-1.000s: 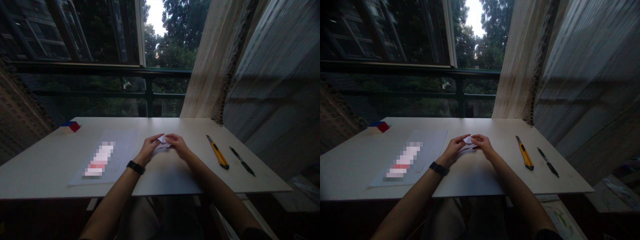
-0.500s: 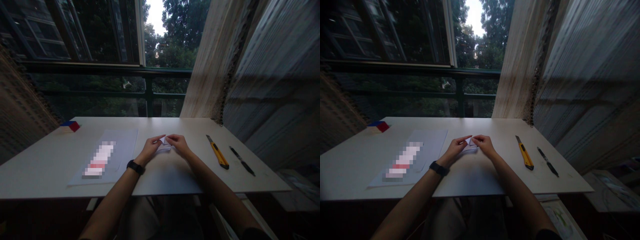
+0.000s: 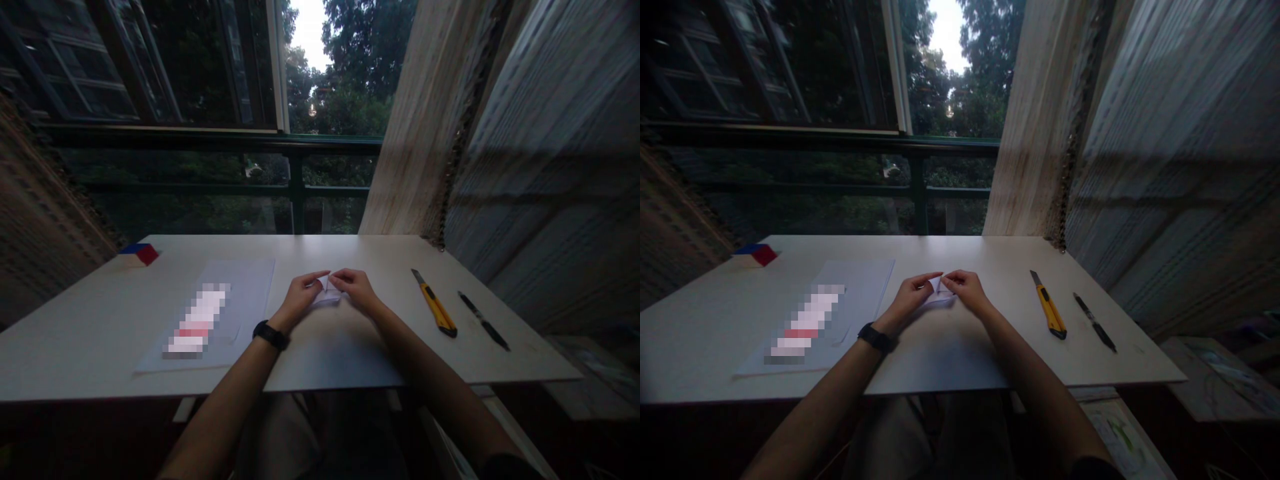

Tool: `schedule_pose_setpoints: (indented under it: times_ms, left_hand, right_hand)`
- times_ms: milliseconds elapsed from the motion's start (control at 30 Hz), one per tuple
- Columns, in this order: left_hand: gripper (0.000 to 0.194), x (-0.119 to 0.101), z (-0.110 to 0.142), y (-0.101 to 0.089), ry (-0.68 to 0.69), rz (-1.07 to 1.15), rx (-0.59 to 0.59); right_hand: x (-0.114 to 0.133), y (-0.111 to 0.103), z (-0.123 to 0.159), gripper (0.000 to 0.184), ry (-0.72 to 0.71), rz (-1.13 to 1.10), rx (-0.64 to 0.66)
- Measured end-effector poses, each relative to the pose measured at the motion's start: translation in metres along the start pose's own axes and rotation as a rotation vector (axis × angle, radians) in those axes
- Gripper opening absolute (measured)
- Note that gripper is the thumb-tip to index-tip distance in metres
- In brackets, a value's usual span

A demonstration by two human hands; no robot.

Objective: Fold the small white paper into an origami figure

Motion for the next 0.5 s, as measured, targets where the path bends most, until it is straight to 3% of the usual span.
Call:
schedule_pose_setpoints:
  times_ms: [500]
  left_hand:
    - [0.037, 0.0046, -0.0011, -0.0002, -0.046, 0.032, 0.021]
  right_hand:
    - [-0.0022, -0.0012, 0.0017, 0.031, 0.008, -0.039, 0.013]
Point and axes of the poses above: each hand's wrist, its own z-axis away from the middle knuckle, its own y-axis out of the palm, x = y × z, the point moved 1 cm from there along -z, towards the middle knuckle, and after that the axes turned 8 degrees about x, right-handed, at the moved point
